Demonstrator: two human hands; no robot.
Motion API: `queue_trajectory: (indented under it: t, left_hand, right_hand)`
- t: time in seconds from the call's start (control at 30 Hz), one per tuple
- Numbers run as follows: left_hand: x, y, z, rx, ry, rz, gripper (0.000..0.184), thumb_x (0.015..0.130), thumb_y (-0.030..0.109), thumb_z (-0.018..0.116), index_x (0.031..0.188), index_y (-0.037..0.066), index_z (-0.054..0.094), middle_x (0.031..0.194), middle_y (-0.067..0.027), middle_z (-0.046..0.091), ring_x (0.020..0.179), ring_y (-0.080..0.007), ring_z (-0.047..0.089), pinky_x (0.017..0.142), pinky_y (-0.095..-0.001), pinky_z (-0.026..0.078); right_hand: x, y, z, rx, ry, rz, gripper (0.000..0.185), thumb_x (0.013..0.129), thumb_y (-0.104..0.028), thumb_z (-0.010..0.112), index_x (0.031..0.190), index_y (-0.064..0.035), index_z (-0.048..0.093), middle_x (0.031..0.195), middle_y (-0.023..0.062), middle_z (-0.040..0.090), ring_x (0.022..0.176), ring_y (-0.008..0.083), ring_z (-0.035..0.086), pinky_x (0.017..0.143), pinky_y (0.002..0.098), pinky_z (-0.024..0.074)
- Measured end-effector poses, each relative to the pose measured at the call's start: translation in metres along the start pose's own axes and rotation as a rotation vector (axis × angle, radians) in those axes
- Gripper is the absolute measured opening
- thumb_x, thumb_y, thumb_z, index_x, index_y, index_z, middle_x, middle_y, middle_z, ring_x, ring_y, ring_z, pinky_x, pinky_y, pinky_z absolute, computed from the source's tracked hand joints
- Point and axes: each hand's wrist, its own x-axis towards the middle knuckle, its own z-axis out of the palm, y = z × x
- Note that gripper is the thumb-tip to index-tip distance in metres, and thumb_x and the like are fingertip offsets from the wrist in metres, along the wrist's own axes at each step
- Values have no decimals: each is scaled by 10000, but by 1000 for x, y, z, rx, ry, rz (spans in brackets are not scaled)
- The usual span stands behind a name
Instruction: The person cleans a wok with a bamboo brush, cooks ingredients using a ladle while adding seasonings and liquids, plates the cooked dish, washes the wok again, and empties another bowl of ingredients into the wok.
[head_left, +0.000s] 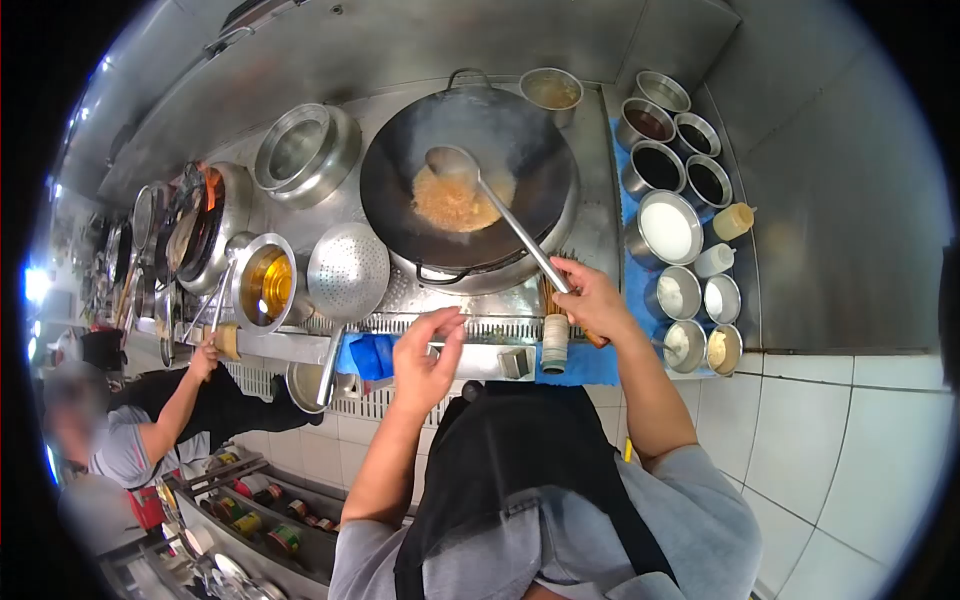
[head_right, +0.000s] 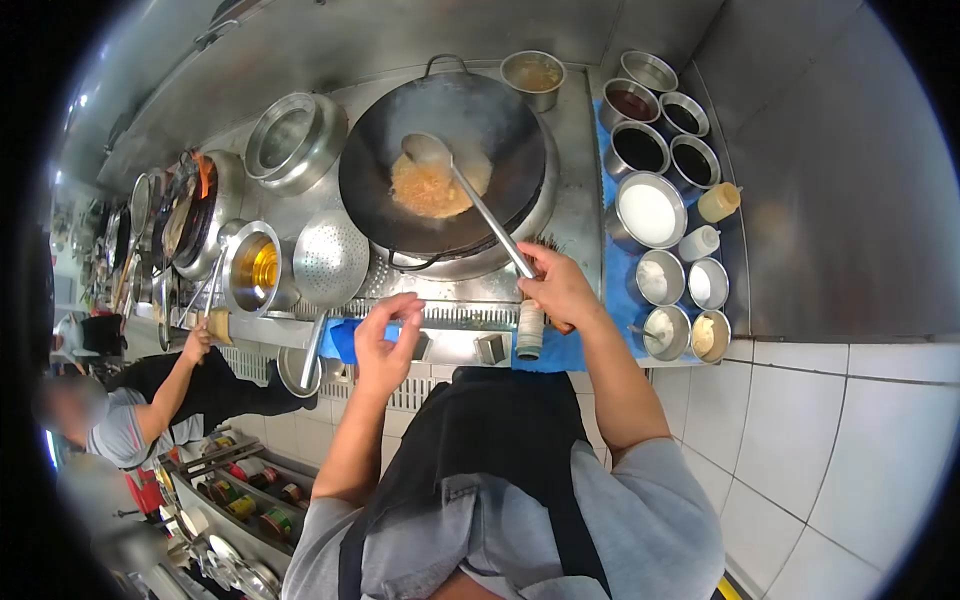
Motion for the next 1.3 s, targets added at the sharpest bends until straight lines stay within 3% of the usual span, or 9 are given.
queue_trajectory:
  t: [0.3, 0.43, 0.6, 0.73, 0.83, 0.97, 1.1, 1.17, 1.3]
  left_hand:
    - [127, 88, 166, 24, -436, 398, 466, 851, 90, 790, 1283, 11, 635, 1183, -146, 703, 1033, -291, 704, 899, -386, 568]
    - [154, 102, 272, 28, -522, 391, 665, 833, 144, 822, 1419, 26, 531, 1324, -149, 654, 1142, -298, 662, 964, -404, 551]
    - [171, 106, 392, 175, -666, 307, 992, 774, 277, 870, 1576, 6, 352, 1550, -242, 483, 1430, -370, 488, 1190, -433, 402]
    - [186, 99, 479, 72, -569, 347, 990, 742, 215, 885, 1555, 0, 364, 1587, -241, 423, 1500, -379, 377, 1248, -422, 322]
    - [197, 117, 507, 238, -678, 343, 1007, 715, 204, 905, 1553, 47, 369, 1613, -230, 386, 1511, -369, 367, 1235, -420, 345]
    - [206, 110, 529, 248, -701, 387, 721, 752, 96, 841, 1380, 99, 485, 1337, -180, 572, 1257, -377, 595, 1023, -456, 531]
    - [211, 106, 515, 320, -660, 369, 639, 766, 70, 806, 1322, 71, 491, 1216, -188, 585, 1156, -385, 631, 962, -447, 559]
    - [214, 100, 501, 335, -647, 371, 630, 766, 74, 803, 1312, 58, 490, 1199, -197, 582, 1142, -390, 631, 965, -451, 555]
    - [211, 95, 468, 208, -594, 428, 623, 756, 77, 793, 1303, 44, 495, 1177, -206, 582, 1148, -395, 615, 997, -466, 529]
  right_hand:
    - [-9, -13, -29, -43, 17, -154, 413, 906, -136, 674, 1301, -31, 618, 1110, 224, 700, 983, 278, 701, 846, 391, 547]
    - [24, 42, -4, -162, 570, -628, 437, 967, -402, 730, 1262, -86, 665, 860, 40, 636, 745, 219, 622, 766, 394, 532]
    - [47, 50, -19, 476, 149, 58, 390, 1033, -373, 686, 819, -58, 603, 749, 54, 586, 776, 202, 581, 752, 419, 490]
    - [18, 26, -19, 377, 179, 105, 430, 1015, -393, 712, 729, -106, 567, 706, 8, 571, 709, 124, 542, 660, 361, 474]
    - [14, 65, 13, 828, -193, 343, 411, 1007, -461, 702, 797, -112, 650, 745, -12, 612, 727, 93, 559, 679, 311, 489]
    - [0, 49, -6, 508, -202, 136, 386, 1004, -453, 639, 1121, -86, 670, 872, 58, 678, 789, 144, 607, 738, 335, 508]
    - [-9, 19, -42, -208, -80, -92, 614, 954, -117, 617, 1554, -112, 486, 985, 159, 679, 804, 226, 641, 746, 382, 520]
    - [-3, 50, -24, -435, 223, -438, 496, 1032, -195, 636, 1501, -62, 543, 991, 119, 652, 818, 166, 608, 725, 359, 513]
    - [9, 42, -20, -218, 86, -221, 701, 948, -81, 634, 1611, -141, 413, 862, 105, 607, 688, 182, 560, 636, 367, 466]
